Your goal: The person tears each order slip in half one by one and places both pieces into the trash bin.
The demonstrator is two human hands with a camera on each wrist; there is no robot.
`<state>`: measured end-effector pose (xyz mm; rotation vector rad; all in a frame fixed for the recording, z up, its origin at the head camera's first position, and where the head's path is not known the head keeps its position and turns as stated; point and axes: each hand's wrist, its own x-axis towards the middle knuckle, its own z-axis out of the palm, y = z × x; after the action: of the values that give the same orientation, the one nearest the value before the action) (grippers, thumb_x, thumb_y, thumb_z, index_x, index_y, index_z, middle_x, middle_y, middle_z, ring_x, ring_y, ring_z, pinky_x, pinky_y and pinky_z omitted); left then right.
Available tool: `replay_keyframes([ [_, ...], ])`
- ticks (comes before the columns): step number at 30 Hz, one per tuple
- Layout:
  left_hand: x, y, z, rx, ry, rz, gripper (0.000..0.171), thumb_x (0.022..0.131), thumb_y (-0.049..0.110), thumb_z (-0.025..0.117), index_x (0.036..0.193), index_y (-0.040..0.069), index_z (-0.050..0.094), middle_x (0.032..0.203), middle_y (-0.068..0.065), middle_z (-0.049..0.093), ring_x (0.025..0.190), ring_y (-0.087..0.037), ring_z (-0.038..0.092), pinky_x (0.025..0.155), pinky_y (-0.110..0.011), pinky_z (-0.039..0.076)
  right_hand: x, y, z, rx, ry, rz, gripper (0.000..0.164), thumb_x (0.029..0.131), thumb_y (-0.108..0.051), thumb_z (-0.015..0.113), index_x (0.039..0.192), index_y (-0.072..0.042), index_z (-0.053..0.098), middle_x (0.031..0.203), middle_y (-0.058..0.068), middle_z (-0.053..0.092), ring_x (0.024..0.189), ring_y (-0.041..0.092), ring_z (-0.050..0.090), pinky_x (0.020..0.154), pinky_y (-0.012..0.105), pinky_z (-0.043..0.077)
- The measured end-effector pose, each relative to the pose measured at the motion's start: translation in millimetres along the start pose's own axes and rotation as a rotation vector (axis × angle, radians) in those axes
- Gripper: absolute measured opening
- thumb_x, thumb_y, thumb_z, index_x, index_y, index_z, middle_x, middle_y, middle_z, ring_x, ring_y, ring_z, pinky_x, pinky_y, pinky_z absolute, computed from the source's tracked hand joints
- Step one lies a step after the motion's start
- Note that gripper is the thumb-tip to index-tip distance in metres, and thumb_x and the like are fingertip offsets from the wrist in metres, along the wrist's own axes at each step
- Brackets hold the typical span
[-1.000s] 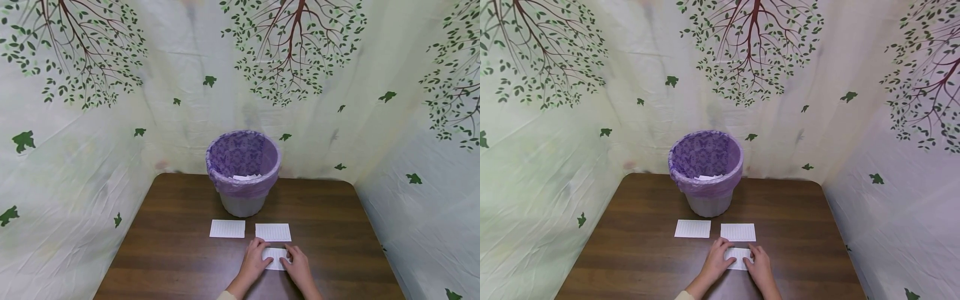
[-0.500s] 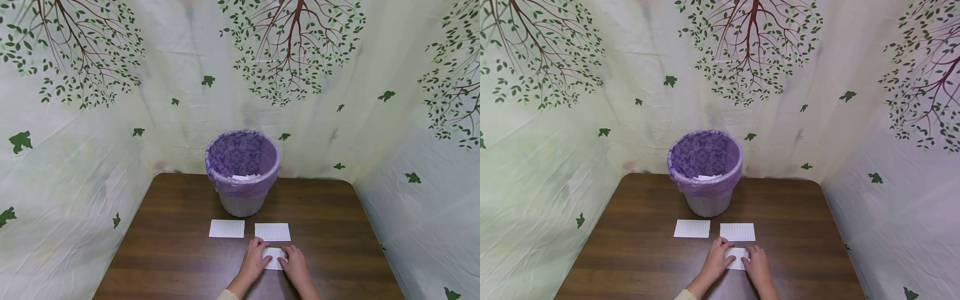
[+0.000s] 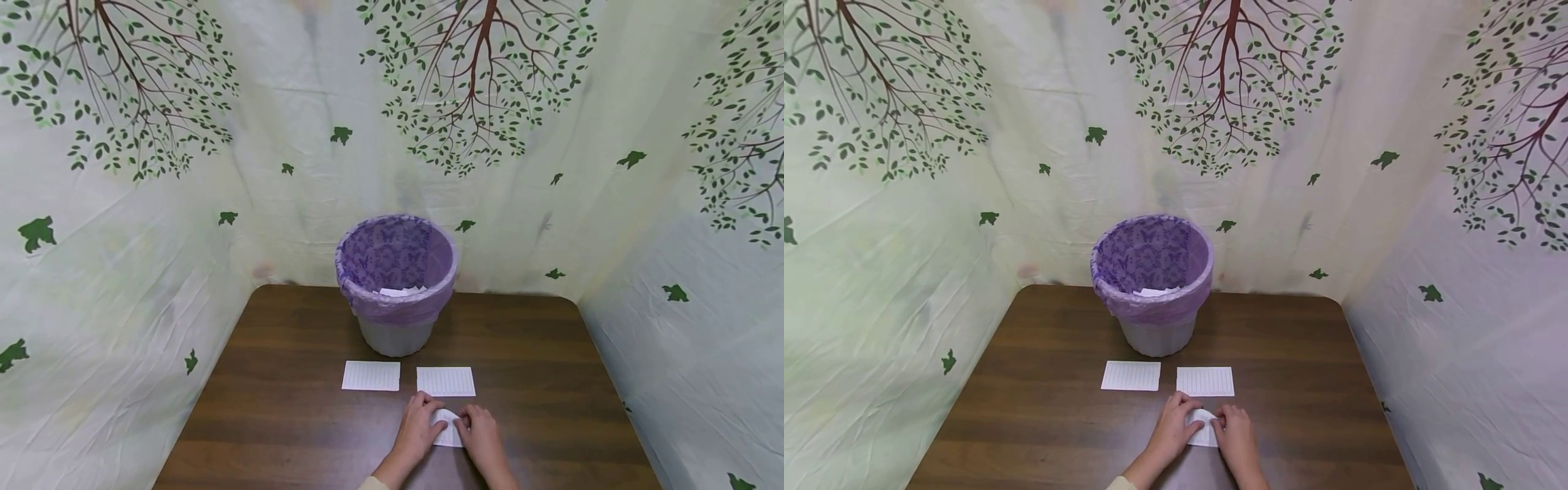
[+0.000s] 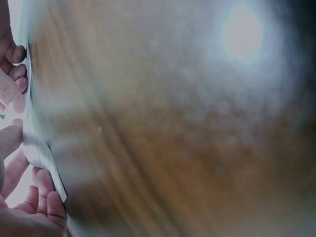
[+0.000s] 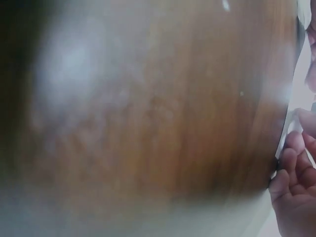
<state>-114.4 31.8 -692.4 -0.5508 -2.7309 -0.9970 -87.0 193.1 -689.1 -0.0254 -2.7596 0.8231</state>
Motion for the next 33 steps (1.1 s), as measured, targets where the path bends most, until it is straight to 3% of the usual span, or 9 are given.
replay_keyframes([
  [5,0.8,0.4,-3.3,-0.069,0.018,-0.014,0.018,0.083,0.017,0.088,0.099,0.012,0.080,0.094,0.001,0.062,0.088,-0.016,0.057,0.079,-0.029,0.052,-1.5,-3.1,0.5,0.039,0.002,0.018,0.018,0.082,-0.008,0.088,0.080,-0.014,0.071,0.070,-0.008,0.060,0.065,0.003,0.048,0.061,0.025,0.039],
  [14,4.3,-1.2,-11.7,-0.268,-0.011,-0.112,0.010,0.085,0.009,0.085,0.091,0.011,0.078,0.086,0.002,0.064,0.080,-0.009,0.059,0.073,-0.022,0.050,1.4,-13.6,-2.5,0.084,0.026,0.004,0.017,0.082,-0.006,0.087,0.079,-0.013,0.073,0.070,-0.008,0.060,0.065,0.001,0.047,0.060,0.023,0.040],
  [18,5.4,-0.7,-15.3,-0.310,-0.002,-0.109,0.011,0.085,0.006,0.085,0.090,0.011,0.076,0.084,0.003,0.066,0.077,-0.004,0.058,0.071,-0.019,0.049,1.1,-17.0,-2.4,0.135,0.040,-0.020,0.009,0.084,-0.006,0.086,0.088,-0.009,0.079,0.069,-0.010,0.061,0.063,-0.003,0.045,0.058,0.020,0.040],
  [23,5.1,-0.7,-20.4,-0.337,0.001,-0.071,0.011,0.087,0.007,0.083,0.090,0.014,0.075,0.083,0.004,0.068,0.077,0.002,0.055,0.069,-0.018,0.049,1.9,-20.7,-1.7,0.182,0.039,-0.048,0.018,0.088,-0.007,0.083,0.106,-0.008,0.081,0.065,-0.012,0.058,0.059,-0.006,0.041,0.055,0.019,0.037],
  [28,5.9,-0.3,-26.1,-0.379,-0.021,-0.082,0.008,0.089,0.012,0.083,0.091,0.015,0.075,0.084,0.004,0.069,0.079,0.004,0.055,0.072,-0.018,0.050,3.5,-23.4,-2.8,0.231,0.003,-0.026,0.003,0.093,-0.011,0.080,0.094,-0.013,0.077,0.065,-0.013,0.059,0.061,-0.006,0.044,0.057,0.019,0.040],
  [33,6.1,1.7,-34.6,-0.410,-0.029,-0.120,0.009,0.090,0.017,0.084,0.092,0.014,0.075,0.082,0.005,0.064,0.076,0.003,0.052,0.070,-0.017,0.046,7.2,-25.9,-5.9,0.240,-0.030,0.001,0.016,0.094,-0.010,0.078,0.082,-0.015,0.071,0.064,-0.012,0.056,0.060,-0.005,0.042,0.057,0.019,0.039],
])
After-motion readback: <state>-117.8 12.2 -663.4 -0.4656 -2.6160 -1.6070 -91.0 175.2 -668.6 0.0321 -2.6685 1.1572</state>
